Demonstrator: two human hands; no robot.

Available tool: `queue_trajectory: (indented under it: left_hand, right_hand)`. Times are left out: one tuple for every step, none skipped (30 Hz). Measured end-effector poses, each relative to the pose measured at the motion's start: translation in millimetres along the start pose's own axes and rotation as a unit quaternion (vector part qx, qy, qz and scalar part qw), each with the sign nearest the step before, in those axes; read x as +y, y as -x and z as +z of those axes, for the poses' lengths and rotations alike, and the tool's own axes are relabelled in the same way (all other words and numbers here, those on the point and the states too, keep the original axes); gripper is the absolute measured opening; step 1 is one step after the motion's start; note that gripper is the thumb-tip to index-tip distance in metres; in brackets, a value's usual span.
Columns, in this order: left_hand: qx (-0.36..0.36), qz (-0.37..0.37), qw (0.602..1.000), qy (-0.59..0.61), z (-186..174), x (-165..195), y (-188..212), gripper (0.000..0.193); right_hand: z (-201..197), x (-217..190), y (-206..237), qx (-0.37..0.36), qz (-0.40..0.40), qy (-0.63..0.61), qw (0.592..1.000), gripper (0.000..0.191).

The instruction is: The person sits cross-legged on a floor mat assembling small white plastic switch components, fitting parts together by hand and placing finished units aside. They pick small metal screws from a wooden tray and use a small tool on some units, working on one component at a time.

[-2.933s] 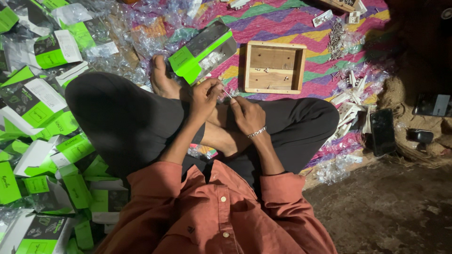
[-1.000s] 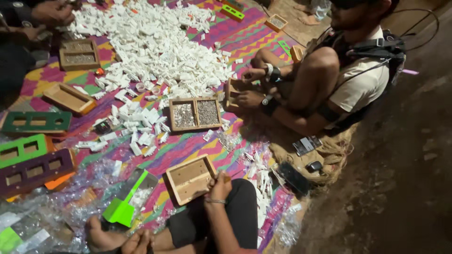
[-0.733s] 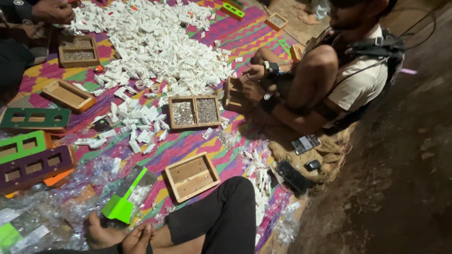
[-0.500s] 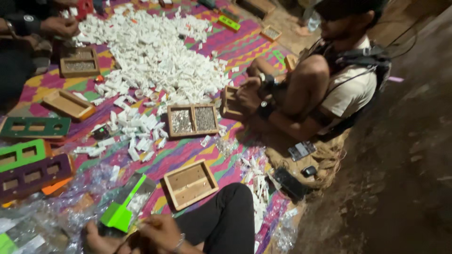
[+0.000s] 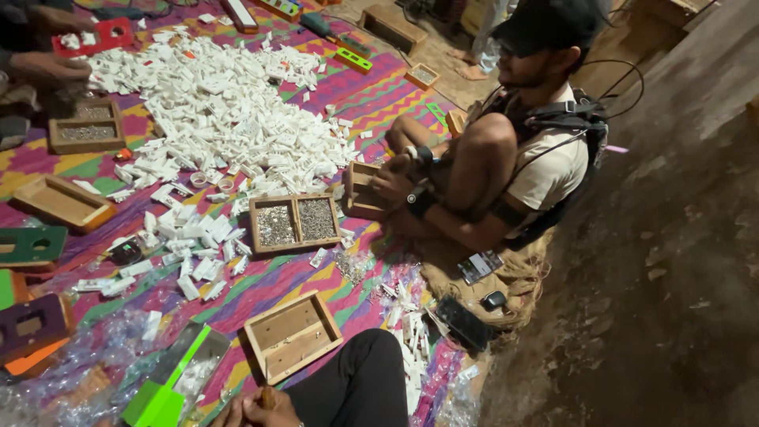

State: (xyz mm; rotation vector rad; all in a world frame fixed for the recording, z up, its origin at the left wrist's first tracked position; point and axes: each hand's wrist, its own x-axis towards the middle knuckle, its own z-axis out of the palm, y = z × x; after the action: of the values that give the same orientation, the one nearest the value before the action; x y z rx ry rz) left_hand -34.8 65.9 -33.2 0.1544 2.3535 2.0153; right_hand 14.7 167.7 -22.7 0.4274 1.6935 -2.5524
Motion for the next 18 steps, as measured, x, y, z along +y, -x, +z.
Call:
queue_trajectory:
  left_hand:
    - [-0.002, 0.001, 1.000, -0.003, 1, 1, 0, 0.018]
    - [-0.002, 0.002, 1.000, -0.008, 2, 1, 0, 0.017]
    - [-0.002, 0.003, 1.000, -0.011, 2, 2, 1, 0.017]
    - [0.001, 0.006, 1.000, -0.018, 3, 2, 1, 0.017]
    - [0.007, 0.012, 1.000, -0.023, 3, 1, 2, 0.017]
    - [0.016, 0.017, 0.999, -0.027, 4, 1, 2, 0.017]
    - [0.028, 0.020, 0.999, -0.029, 4, 1, 2, 0.017]
    - [0.037, 0.023, 0.999, -0.032, 5, 0, 2, 0.017]
    - [0.047, 0.024, 0.998, -0.033, 5, 0, 2, 0.017]
    - [0.055, 0.026, 0.998, -0.034, 5, 0, 2, 0.017]
    - [0.060, 0.026, 0.997, -0.036, 5, -1, 2, 0.017]
    - [0.064, 0.027, 0.997, -0.038, 6, -1, 2, 0.017]
    - [0.068, 0.029, 0.996, -0.043, 5, -2, 2, 0.017]
    - [0.073, 0.029, 0.996, -0.046, 6, -2, 3, 0.017]
    - [0.078, 0.030, 0.995, -0.048, 6, -3, 5, 0.017]
    - [0.082, 0.033, 0.995, -0.051, 6, -4, 7, 0.017]
    - [0.088, 0.037, 0.994, -0.054, 7, -4, 10, 0.017]
    - [0.094, 0.040, 0.993, -0.056, 6, -5, 13, 0.017]
  right_hand:
    - [-2, 1, 3, 0.015, 0.018, -0.008, 1.000, 0.019]
    - [-3, 1, 3, 0.036, 0.068, -0.040, 0.996, 0.019]
    - [-4, 2, 5, 0.046, 0.080, -0.041, 0.995, 0.018]
    - [-6, 3, 4, 0.055, 0.089, -0.041, 0.994, 0.018]
    - [-8, 0, 3, 0.064, 0.095, -0.040, 0.993, 0.018]
    - [-11, -6, -1, 0.077, 0.075, -0.070, 0.992, 0.015]
    - [-16, -16, -8, 0.091, 0.055, -0.101, 0.989, 0.013]
    - [-20, -25, -14, 0.103, 0.035, -0.133, 0.985, 0.014]
    - [-29, -40, -21, 0.143, 0.030, -0.066, 0.987, 0.016]
    - [-42, -57, -30, 0.182, 0.027, 0.002, 0.983, 0.019]
    - [-55, -74, -40, 0.141, -0.055, 0.086, 0.985, 0.019]
    - [-67, -90, -49, 0.099, -0.137, 0.167, 0.971, 0.019]
    - [-79, -104, -56, 0.100, -0.165, 0.319, 0.928, 0.019]
    - [-90, -115, -60, 0.100, -0.188, 0.464, 0.860, 0.019]
    - [-97, -120, -62, 0.103, -0.186, 0.506, 0.836, 0.021]
    - [-104, -125, -67, 0.107, -0.186, 0.546, 0.810, 0.022]
    - [-107, -126, -71, 0.111, -0.187, 0.584, 0.782, 0.024]
    - [-109, -126, -74, 0.116, -0.165, 0.576, 0.792, 0.022]
